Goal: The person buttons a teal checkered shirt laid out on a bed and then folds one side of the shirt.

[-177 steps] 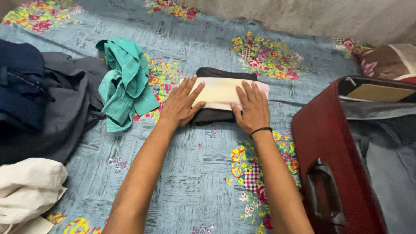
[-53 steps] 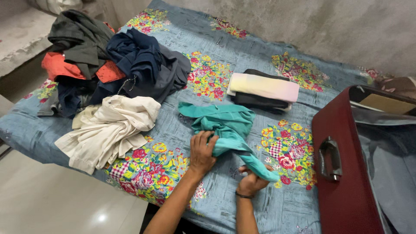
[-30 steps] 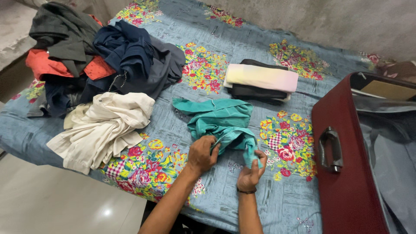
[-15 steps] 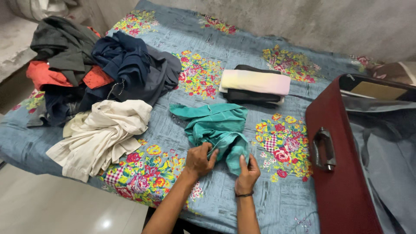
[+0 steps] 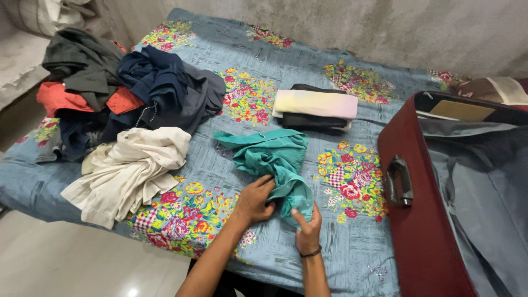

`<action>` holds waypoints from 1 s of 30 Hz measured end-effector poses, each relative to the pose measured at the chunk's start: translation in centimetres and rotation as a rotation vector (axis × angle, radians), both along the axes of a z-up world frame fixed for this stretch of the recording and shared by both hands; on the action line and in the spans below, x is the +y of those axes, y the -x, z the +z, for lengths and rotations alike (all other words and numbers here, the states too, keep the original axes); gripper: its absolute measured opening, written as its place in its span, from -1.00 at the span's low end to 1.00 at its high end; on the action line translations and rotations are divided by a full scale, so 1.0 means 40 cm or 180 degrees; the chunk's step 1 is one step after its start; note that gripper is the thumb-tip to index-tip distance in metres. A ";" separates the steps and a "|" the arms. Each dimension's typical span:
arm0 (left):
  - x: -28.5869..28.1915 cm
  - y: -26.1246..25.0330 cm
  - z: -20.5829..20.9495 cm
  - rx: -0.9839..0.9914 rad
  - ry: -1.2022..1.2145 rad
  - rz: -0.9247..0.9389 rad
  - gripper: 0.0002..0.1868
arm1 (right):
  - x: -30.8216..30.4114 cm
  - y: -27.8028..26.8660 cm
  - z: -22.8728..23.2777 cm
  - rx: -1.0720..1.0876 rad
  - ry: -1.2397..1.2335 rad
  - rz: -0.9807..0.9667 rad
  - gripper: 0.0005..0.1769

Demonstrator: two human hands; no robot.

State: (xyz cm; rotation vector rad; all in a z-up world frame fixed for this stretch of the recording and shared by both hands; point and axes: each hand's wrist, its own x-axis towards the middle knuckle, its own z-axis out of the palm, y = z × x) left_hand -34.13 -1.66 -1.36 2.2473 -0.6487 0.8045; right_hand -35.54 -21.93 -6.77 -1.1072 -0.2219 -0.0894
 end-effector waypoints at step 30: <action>0.098 -0.020 0.473 0.1447 0.1742 -0.0373 -0.60 | -0.316 -0.131 0.505 -0.0609 0.2306 -0.1837 -0.63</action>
